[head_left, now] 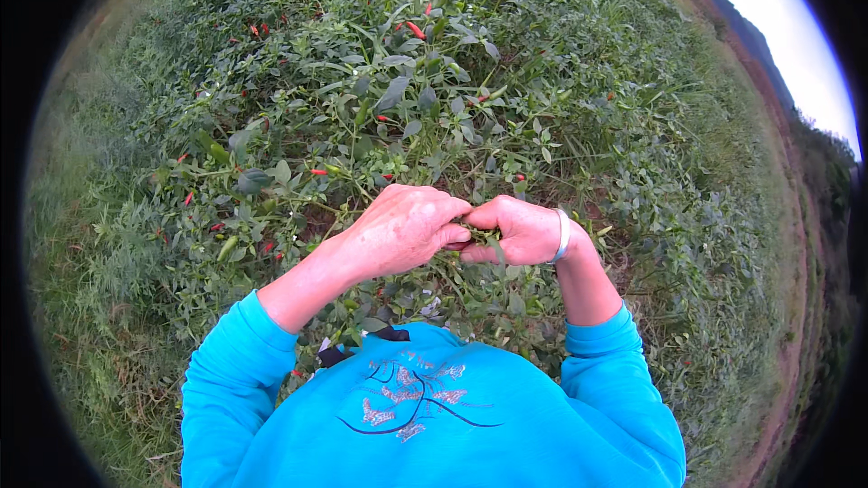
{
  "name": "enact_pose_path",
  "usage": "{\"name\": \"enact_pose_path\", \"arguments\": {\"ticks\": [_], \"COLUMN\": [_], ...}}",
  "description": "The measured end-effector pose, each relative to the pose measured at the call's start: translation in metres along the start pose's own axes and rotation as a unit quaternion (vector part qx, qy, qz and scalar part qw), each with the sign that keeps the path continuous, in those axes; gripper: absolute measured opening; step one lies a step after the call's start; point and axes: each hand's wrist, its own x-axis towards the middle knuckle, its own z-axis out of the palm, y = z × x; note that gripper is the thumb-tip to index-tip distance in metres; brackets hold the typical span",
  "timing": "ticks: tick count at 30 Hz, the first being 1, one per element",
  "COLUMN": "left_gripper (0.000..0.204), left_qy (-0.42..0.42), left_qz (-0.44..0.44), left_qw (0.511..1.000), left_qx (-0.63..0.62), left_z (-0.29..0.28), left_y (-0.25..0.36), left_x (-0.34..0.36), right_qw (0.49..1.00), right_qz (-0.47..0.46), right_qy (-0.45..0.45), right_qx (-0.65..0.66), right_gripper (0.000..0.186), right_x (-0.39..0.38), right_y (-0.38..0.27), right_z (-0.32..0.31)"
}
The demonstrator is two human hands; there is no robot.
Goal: The person picks red chili peppers from plants by hand and places them into a white bowl on the ground. The person moves among the plants, reaches into foliage, and repeatedly adds harvested peppers to the bowl.
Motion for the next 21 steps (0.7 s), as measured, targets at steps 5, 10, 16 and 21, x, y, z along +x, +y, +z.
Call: {"name": "enact_pose_path", "arguments": {"ticks": [5,10,16,21], "left_gripper": [0.013,0.013,0.021,0.023], "left_qy": [-0.037,-0.240,-0.255,-0.056], "left_qz": [0.076,0.051,-0.020,-0.163], "left_qw": [0.991,0.969,0.916,0.887], "left_qx": [0.102,-0.005,-0.308,-0.430], "left_z": [-0.011,-0.011,-0.028,-0.033], "left_y": [0.009,0.024,0.035,0.024], "left_x": [-0.025,-0.044,-0.060,-0.059], "right_qw": [0.996,0.942,0.968,0.962], "right_qz": [0.002,0.079,0.084,0.188], "right_qy": [-0.089,-0.308,-0.187,0.100], "right_qx": [-0.003,-0.104,-0.142,0.172], "right_gripper": [0.025,0.020,0.023,0.022], "right_x": [0.011,0.017,0.005,-0.012], "right_y": [-0.014,-0.035,-0.049,-0.040], "right_z": [0.016,0.033,0.027,0.010]}}
